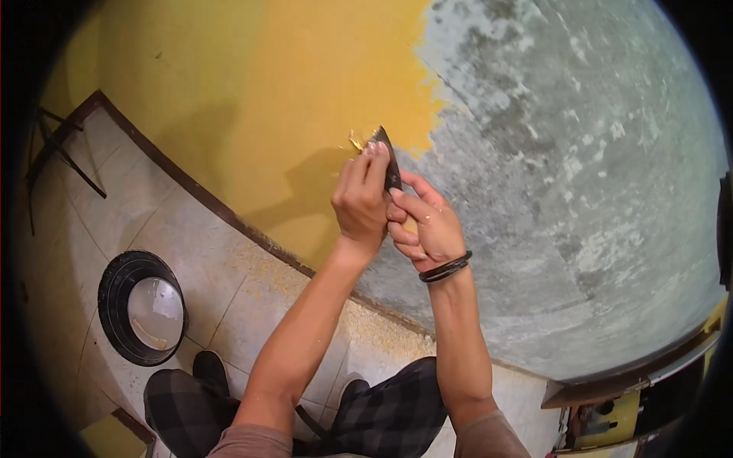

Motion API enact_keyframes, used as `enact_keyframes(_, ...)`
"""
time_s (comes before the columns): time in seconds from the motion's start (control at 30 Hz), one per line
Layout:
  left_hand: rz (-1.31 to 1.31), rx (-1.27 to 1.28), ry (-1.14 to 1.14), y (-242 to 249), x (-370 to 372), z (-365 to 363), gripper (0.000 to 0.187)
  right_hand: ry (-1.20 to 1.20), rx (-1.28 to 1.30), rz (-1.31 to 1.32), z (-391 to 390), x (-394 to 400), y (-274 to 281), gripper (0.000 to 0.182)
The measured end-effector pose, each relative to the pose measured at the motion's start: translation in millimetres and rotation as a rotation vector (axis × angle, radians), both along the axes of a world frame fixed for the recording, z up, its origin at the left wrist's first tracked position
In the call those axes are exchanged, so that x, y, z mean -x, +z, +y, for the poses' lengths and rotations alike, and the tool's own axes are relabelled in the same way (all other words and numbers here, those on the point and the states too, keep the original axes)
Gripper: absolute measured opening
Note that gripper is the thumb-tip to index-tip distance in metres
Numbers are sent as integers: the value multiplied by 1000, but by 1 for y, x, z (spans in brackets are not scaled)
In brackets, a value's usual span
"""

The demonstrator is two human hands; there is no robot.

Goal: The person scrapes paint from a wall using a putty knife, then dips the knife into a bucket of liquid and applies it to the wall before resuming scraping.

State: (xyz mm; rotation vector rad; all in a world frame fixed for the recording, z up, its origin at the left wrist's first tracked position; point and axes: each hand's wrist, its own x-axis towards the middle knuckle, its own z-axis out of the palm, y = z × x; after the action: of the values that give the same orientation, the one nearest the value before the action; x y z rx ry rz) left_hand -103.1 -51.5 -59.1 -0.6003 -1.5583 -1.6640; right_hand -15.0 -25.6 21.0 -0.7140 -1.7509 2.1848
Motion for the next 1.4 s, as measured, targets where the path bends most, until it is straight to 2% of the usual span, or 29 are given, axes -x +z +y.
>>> enact_keyframes(0.07,-2,-3,-15,-2,-6,-2,24,6,-13,4,-4,-8,-2,32)
enact_keyframes(0.13,22,28,-97,-10,-19,7,23,-91,-29,-16,-5,-28,-5,31)
enact_keyframes(0.27,13,47,38,-8,12,0,18,21,-6,35,-2,7,-6,32)
enact_keyframes(0.33,-46,107,-13,2,13,-18,20,76,65,65,1,18,-8,31)
enact_keyframes(0.43,-116,122,-149,-6,6,-21,31,2,-58,-32,-10,13,-8,32)
enact_keyframes(0.53,-64,159,-156,-14,-26,-6,32,-34,-20,-47,2,-25,-12,32)
enact_keyframes(0.67,77,93,-158,2,-40,4,33,-70,-24,-54,9,-53,6,31)
enact_keyframes(0.73,147,110,-232,10,-42,10,35,-87,-10,13,10,-63,13,29)
enact_keyframes(0.87,69,38,-159,17,-35,11,31,-55,38,-6,14,-47,19,28)
enact_keyframes(0.93,20,35,-199,18,-41,8,27,-56,24,-16,8,-50,20,29)
enact_keyframes(1.07,99,-8,-206,12,-41,14,21,-102,-37,11,1,-56,15,29)
enact_keyframes(1.2,5,17,-304,16,-46,13,18,-121,-39,-42,3,-58,19,30)
enact_keyframes(1.27,50,-51,-235,18,-49,12,17,-112,-5,-26,6,-60,17,30)
enact_keyframes(1.3,23,63,-246,15,-52,10,34,-87,-34,-16,5,-63,18,31)
enact_keyframes(1.4,88,29,-133,12,-47,20,35,-63,-38,-26,12,-61,18,30)
